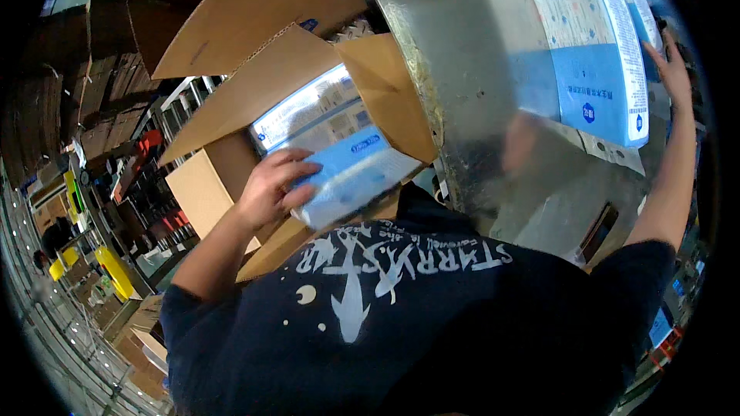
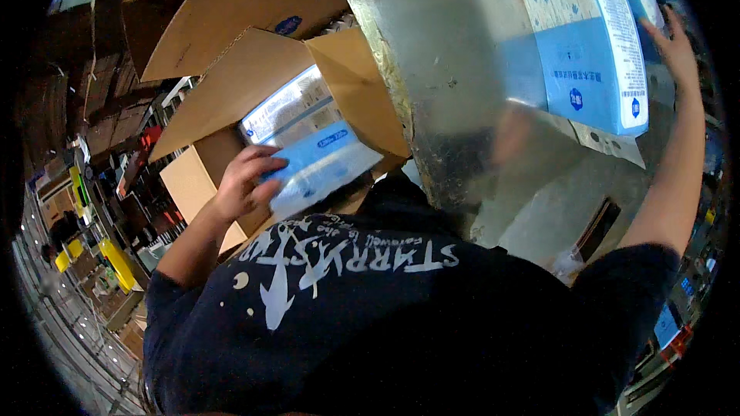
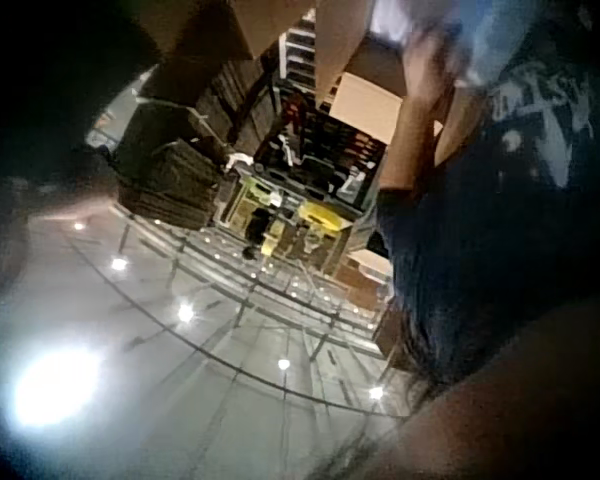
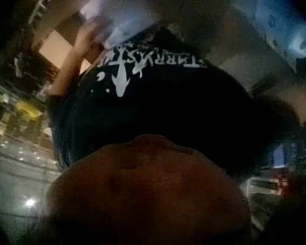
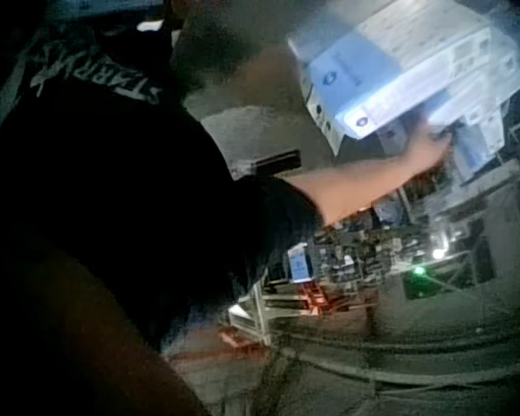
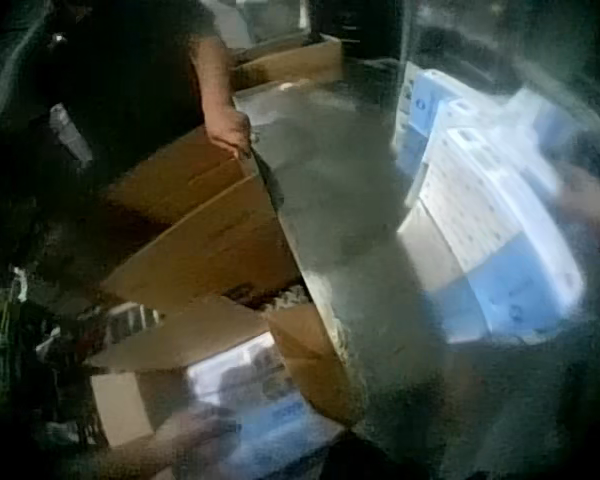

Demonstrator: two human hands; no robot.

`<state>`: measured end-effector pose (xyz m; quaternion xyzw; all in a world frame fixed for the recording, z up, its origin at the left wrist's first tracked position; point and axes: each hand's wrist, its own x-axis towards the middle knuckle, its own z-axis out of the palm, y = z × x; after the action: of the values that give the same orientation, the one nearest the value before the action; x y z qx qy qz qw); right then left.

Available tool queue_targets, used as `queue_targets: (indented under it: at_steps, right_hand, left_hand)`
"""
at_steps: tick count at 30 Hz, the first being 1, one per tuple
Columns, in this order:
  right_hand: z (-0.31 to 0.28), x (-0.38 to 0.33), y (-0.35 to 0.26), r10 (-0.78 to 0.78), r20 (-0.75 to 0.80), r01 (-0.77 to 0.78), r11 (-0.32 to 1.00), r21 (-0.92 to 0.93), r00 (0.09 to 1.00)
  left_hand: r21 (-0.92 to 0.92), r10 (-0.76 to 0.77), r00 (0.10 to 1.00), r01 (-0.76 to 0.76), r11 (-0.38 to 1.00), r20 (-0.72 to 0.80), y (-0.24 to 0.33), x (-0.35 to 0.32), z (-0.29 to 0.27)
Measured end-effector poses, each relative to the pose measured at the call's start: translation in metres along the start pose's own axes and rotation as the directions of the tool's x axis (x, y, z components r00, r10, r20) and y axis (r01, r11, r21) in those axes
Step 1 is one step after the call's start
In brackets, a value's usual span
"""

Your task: The person picks up boxes from a roller conveyor, places several rectangular items into them from a metal table, and then closes the box flaps.

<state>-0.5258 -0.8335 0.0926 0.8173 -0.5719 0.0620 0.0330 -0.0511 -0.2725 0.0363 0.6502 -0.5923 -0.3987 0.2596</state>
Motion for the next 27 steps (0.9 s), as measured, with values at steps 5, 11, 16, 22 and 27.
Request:
queue_targets:
  at_steps: [5,11,16,22,27]
  right_hand:
    - [0.019,-0.008,-0.042,0.018,0.127,-0.058,0.947,0.316,0.992]
    - [-0.028,-0.129,-0.121,-0.127,0.036,0.116,0.97,0.212,0.991]
    - [-0.063,-0.163,-0.177,-0.061,0.234,0.017,0.982,0.189,0.97]
    - [-0.039,-0.029,-0.191,-0.189,-0.138,0.207,0.969,0.132,0.972]
    - [0.045,0.071,-0.206,0.075,-0.225,-0.081,0.997,-0.015,0.971]
  left_hand:
    - [0.243,0.026,0.984,-0.069,0.968,0.174,-0.044,0.002,0.07]
    - [0.327,0.323,0.925,-0.374,0.868,0.202,-0.058,0.053,0.104]
    - [0.4,0.122,0.989,-0.145,0.905,0.082,-0.104,0.116,0.193]
    - [0.144,0.095,0.993,-0.084,0.986,-0.071,-0.079,0.072,0.112]
    - [0.107,0.013,0.98,0.009,0.994,-0.199,-0.03,0.065,0.049]
